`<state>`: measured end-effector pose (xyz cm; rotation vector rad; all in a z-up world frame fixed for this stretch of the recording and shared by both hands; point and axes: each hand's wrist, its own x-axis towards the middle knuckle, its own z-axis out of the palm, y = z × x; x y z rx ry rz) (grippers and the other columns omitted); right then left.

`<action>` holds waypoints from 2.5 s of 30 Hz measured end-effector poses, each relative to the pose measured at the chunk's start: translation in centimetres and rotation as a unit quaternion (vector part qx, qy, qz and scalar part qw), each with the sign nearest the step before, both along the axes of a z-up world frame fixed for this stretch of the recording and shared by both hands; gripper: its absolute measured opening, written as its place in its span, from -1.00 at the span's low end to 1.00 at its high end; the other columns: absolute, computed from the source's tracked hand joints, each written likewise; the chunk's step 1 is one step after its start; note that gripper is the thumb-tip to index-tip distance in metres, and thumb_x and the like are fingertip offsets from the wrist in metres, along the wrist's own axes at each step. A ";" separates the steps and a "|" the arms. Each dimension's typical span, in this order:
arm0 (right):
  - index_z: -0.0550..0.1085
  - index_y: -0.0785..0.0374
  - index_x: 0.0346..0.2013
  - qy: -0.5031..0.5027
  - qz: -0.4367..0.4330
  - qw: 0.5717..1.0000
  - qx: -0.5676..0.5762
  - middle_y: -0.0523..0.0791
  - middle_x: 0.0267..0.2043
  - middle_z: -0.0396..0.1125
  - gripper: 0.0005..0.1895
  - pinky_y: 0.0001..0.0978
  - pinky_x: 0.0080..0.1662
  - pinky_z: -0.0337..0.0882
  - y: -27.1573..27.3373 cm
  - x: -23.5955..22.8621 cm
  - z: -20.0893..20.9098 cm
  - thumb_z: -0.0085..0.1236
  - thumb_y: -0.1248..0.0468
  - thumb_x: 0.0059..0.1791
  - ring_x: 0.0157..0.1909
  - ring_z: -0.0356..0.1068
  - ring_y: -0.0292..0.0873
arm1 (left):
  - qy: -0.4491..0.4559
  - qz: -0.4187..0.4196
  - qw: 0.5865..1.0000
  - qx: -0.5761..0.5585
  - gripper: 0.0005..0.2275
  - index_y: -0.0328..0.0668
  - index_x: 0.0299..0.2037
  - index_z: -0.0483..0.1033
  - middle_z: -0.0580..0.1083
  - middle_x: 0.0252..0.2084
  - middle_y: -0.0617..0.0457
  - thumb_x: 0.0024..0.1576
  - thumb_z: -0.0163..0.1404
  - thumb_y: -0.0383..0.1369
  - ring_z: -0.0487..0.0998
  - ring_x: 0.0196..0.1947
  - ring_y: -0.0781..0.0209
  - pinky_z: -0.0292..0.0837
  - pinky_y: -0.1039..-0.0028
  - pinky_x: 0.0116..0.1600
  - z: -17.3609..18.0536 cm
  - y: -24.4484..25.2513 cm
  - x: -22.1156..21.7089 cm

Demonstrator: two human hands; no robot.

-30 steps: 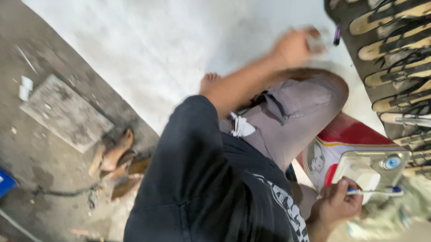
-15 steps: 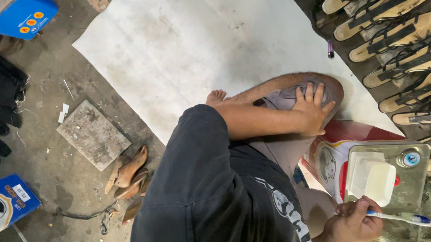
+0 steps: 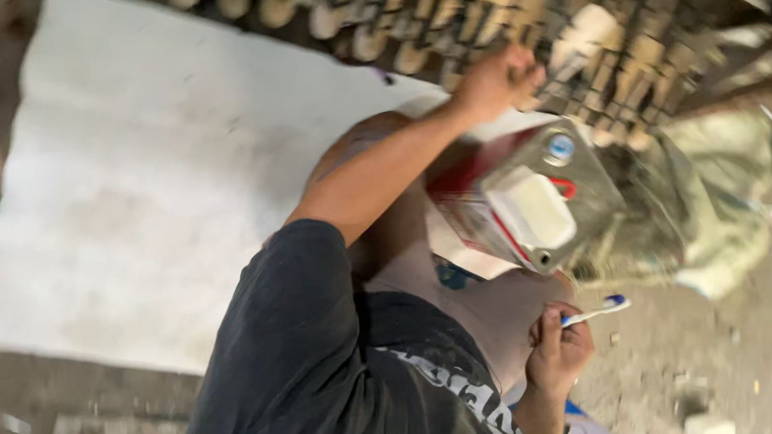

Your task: The person sits on the floor and applies a white adhesive to the straps of a wooden sandal using a toothbrush. They repeatedly dip the brush into a container and spread the glue along the black straps, then place the finished sandal on a nearby shelf.

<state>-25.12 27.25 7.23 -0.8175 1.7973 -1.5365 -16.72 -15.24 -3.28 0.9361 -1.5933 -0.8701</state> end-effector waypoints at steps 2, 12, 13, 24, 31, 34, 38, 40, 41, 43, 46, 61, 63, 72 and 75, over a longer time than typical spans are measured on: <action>0.42 0.42 -0.12 -0.004 -0.030 1.000 0.009 -0.21 -0.54 0.17 -0.81 -0.54 -0.49 0.07 1.9 0.0 0.2 0.09 0.29 0.14 -0.58 0.08 -0.39 | 0.092 -0.052 0.984 0.142 -0.39 -0.23 -0.02 0.51 0.64 -0.21 0.01 0.13 -0.03 0.24 0.71 -0.28 0.21 0.61 0.38 -0.11 2.8 -3.3 -2.4; 0.46 0.42 -0.19 0.004 -0.138 0.990 0.042 -0.24 -0.54 0.24 -0.82 -0.55 -0.53 0.09 4.7 2.5 -0.8 0.10 0.30 0.06 -0.59 0.12 -0.43 | 0.035 -0.231 0.937 0.261 -0.27 -0.51 -0.18 0.62 0.59 -0.45 -0.03 0.24 -0.19 0.24 0.54 -0.57 0.23 0.49 0.39 -0.52 12.5 -7.2 -20.1; 0.47 0.42 -0.19 -0.002 -0.152 0.987 0.048 -0.23 -0.57 0.22 -0.82 -0.54 -0.55 0.07 5.0 2.6 -1.2 0.11 0.31 0.05 -0.61 0.11 -0.42 | 0.056 -0.213 0.930 0.294 -0.32 -0.46 -0.22 0.62 0.61 -0.46 0.01 0.21 -0.14 0.21 0.58 -0.57 0.30 0.49 0.42 -0.55 13.1 -7.4 -21.9; 0.51 0.41 -0.23 -0.034 -0.163 0.983 0.076 -0.22 -0.69 0.15 -0.84 -0.49 -0.61 -0.04 4.3 1.1 -2.9 0.18 0.33 0.00 -0.70 0.04 -0.40 | 0.129 -0.252 0.914 0.292 -0.72 -0.34 -0.10 0.68 0.66 -0.31 -0.02 0.13 0.17 -0.25 0.58 -0.51 0.33 0.40 0.46 -0.58 14.1 -7.8 -24.3; 0.54 0.38 -0.23 0.035 -0.134 0.988 0.064 -0.25 -0.65 0.19 -0.87 -0.53 -0.55 0.02 0.7 1.3 -1.0 0.18 0.34 0.01 -0.64 0.08 -0.42 | 0.093 -0.294 0.899 0.310 -0.60 0.01 0.12 0.54 0.57 -0.20 0.15 0.08 0.17 -0.15 0.61 -0.38 0.31 0.56 0.44 -0.49 16.1 -5.8 -21.9; 0.55 0.36 -0.24 0.043 -0.145 0.987 0.049 -0.24 -0.66 0.22 -0.88 -0.54 -0.55 0.03 0.7 1.6 -2.1 0.20 0.35 -0.03 -0.65 0.11 -0.42 | 0.122 -0.270 0.916 0.269 -0.61 -0.06 0.07 0.64 0.62 -0.23 0.09 0.06 0.21 -0.13 0.65 -0.35 0.25 0.62 0.40 -0.41 16.6 -5.9 -22.4; 0.56 0.38 -0.27 0.063 -0.172 0.982 0.038 -0.21 -0.65 0.28 -0.87 -0.54 -0.54 0.06 1.8 1.7 -4.0 0.23 0.36 -0.06 -0.64 0.15 -0.42 | 0.194 -0.089 0.966 0.143 -0.71 -0.16 -0.08 0.72 0.67 -0.22 0.04 0.05 0.32 -0.23 0.68 -0.27 0.29 0.59 0.50 -0.15 16.1 -6.0 -21.7; 0.54 0.41 -0.28 0.037 -0.184 0.981 0.047 -0.18 -0.66 0.26 -0.86 -0.52 -0.56 0.06 2.6 1.3 -4.4 0.22 0.34 -0.04 -0.66 0.14 -0.38 | 0.307 -0.140 0.937 0.094 -0.79 -0.21 -0.08 0.65 0.65 -0.17 0.04 0.13 0.27 -0.33 0.68 -0.20 0.32 0.62 0.53 -0.07 15.2 -4.5 -19.2; 0.53 0.43 -0.28 0.012 -0.189 0.980 0.054 -0.16 -0.68 0.24 -0.84 -0.49 -0.58 0.04 2.5 0.8 -5.0 0.20 0.33 -0.02 -0.69 0.12 -0.35 | 0.360 -0.164 0.916 0.065 -0.82 -0.23 -0.08 0.62 0.64 -0.14 0.05 0.17 0.24 -0.38 0.67 -0.16 0.34 0.64 0.54 -0.03 14.9 -3.7 -17.4; 0.46 0.43 -0.26 -0.026 -0.171 0.984 0.033 -0.13 -0.68 0.21 -0.80 -0.45 -0.60 0.06 1.9 0.0 -5.5 0.16 0.29 0.01 -0.71 0.10 -0.32 | 0.327 -0.217 0.890 0.233 -0.83 -0.25 -0.09 0.57 0.60 -0.28 0.03 0.14 0.21 -0.45 0.58 -0.36 0.33 0.55 0.52 -0.23 12.8 0.1 -12.3; 0.31 0.35 -0.24 -0.014 -0.071 0.995 -0.066 -0.12 -0.57 0.25 -0.77 -0.44 -0.51 0.21 -0.8 -1.4 -5.0 0.13 0.25 0.06 -0.60 0.19 -0.31 | 0.301 -0.385 0.812 0.320 -0.91 -0.31 -0.16 0.57 0.56 -0.31 0.05 0.24 0.13 -0.44 0.57 -0.35 0.33 0.51 0.55 -0.21 9.2 10.7 -3.2; 0.18 0.21 -0.30 -0.073 0.126 0.987 -0.064 -0.06 -0.14 0.40 -0.49 -0.33 -0.14 0.38 -5.8 1.1 0.6 0.47 0.30 -0.14 -0.10 0.32 -0.27 | 0.151 -0.401 0.811 0.399 -0.62 -0.27 0.24 0.37 0.53 0.12 -0.02 0.25 0.06 -0.33 0.61 -0.02 0.15 0.56 0.37 -0.04 5.6 19.3 12.0; 0.17 0.16 -0.43 -0.072 0.120 0.990 0.013 -0.14 -0.13 0.50 -0.48 -0.37 -0.28 0.45 -4.2 0.8 1.0 0.47 0.23 -0.28 -0.16 0.41 -0.32 | 0.233 -0.390 0.785 0.420 -0.42 -0.09 0.40 0.16 0.45 0.26 0.06 0.20 0.05 -0.15 0.53 0.16 0.19 0.50 0.37 0.17 7.4 17.3 13.1; 0.23 0.20 -0.41 0.164 0.116 0.979 0.044 -0.17 -0.33 0.28 -0.44 -0.37 -0.14 0.40 -1.8 3.4 1.0 0.56 0.14 -0.25 -0.25 0.26 -0.28 | 0.192 -0.478 0.788 0.338 -0.32 -0.46 0.37 0.19 0.36 0.31 -0.11 0.17 0.20 -0.17 0.41 0.29 0.10 0.45 0.28 0.28 10.7 17.9 10.7; 0.26 0.24 -0.38 0.120 0.141 0.978 0.097 -0.07 -0.38 0.22 -0.43 -0.33 -0.19 0.40 -1.8 3.7 1.8 0.57 0.13 -0.26 -0.29 0.22 -0.20 | 0.183 -0.463 0.797 0.341 -0.32 -0.50 0.34 0.21 0.34 0.34 -0.12 0.13 0.23 -0.20 0.43 0.27 0.05 0.43 0.28 0.28 10.6 18.4 11.4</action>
